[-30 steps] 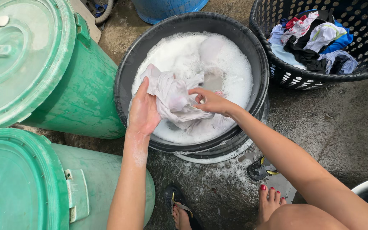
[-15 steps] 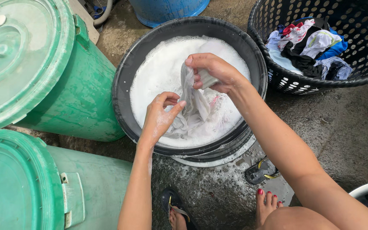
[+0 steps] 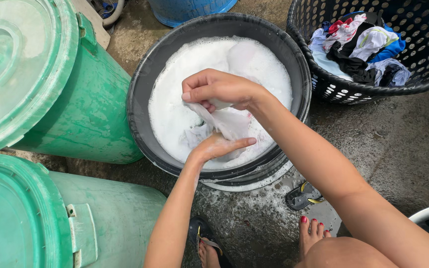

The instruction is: The person washes white and dark clothes by hand in a basin filled with soapy water, scrubbing them individually and lifting them out to check for cleanliness.

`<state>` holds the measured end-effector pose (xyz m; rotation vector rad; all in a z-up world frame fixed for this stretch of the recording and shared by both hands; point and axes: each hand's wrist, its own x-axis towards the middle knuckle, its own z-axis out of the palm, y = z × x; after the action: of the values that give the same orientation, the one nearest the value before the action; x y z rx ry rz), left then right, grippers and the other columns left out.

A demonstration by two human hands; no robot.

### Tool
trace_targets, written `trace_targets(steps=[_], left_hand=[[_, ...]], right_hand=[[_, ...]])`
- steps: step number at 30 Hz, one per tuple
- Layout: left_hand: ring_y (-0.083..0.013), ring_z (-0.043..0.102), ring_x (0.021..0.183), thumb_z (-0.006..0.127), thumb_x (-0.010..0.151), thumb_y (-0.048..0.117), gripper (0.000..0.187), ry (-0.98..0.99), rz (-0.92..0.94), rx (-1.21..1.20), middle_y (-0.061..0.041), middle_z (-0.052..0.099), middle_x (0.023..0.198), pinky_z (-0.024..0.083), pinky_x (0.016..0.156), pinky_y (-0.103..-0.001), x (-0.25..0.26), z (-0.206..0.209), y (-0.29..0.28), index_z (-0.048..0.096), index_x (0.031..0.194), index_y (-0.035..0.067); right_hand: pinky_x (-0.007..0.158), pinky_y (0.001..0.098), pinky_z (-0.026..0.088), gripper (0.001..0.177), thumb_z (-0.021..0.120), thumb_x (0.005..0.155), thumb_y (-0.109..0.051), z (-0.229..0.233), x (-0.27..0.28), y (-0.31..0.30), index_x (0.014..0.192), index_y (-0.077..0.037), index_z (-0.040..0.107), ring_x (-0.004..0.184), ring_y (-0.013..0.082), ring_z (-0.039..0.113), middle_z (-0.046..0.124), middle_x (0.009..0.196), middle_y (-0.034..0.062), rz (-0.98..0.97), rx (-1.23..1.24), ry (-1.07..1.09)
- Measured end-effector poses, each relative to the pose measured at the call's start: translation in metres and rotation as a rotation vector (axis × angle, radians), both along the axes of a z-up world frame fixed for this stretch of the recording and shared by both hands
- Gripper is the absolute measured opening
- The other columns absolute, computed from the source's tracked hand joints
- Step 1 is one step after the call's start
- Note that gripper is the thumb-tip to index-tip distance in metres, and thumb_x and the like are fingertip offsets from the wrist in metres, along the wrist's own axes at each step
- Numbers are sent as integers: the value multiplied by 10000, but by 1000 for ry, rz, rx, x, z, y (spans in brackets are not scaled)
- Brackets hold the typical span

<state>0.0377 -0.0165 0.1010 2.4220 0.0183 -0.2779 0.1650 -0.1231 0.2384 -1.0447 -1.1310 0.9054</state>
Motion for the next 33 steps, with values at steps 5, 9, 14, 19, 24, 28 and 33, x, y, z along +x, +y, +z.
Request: trace_targets(steps=[5,9,14,19,24,28,33], left_hand=[[-352,550,1269,432,1056,559,738,-9,344,-1445,-236,532,1370,482,1062,-501,7,42,23,403,1487,-39],[-252,563,1320,426,1063,518,649,-235,291,-1510,-127,561,1397,473,1122,-438,16,123,9,425,1503,41],[-251,554,1321,464,1184,508,592,-542,-140,-1501,-127,573,1425,450,1140,-441,11,196,32,445,1508,13],[-251,449,1478,445,1069,533,741,-586,328,-1425,-104,469,1583,353,1236,-423,11,120,33,347,1598,24],[-227,465,1356,399,1075,533,676,-350,552,-1684,-104,489,1444,370,1109,-409,16,-18,0,361,1546,50],[-140,420,1425,427,1042,462,560,-243,668,-1512,23,453,1533,346,1157,-347,8,-48,-46,389,1482,119],[-234,501,1330,308,1131,423,542,-256,-218,-2127,-127,538,1412,391,1112,-371,1,-45,16,467,1438,6]], right_hand=[[612,240,434,166,684,941,-262,-32,13,4,964,-103,644,720,51,500,567,806,-62,-555,-113,54],[742,385,524,276,691,855,-157,-49,57,-11,1072,8,644,873,239,603,592,1016,165,-642,253,1220],[993,506,547,391,642,809,-119,-63,80,-37,1178,9,622,1123,319,591,535,1223,259,-664,440,1377],[1053,509,502,500,570,817,-132,-70,58,-23,1316,-117,567,1224,276,567,514,1339,182,-921,244,969],[1184,408,313,329,544,1029,-251,-106,-99,46,1305,-95,634,1436,288,422,532,1461,150,-875,-152,-71],[1082,625,316,462,442,1034,-381,-101,-34,26,1374,-77,510,1373,385,494,544,1425,168,-824,-684,847],[1171,473,261,508,455,1038,-274,-154,-125,41,1480,-29,500,1448,411,337,401,1553,279,-926,-172,-470]])
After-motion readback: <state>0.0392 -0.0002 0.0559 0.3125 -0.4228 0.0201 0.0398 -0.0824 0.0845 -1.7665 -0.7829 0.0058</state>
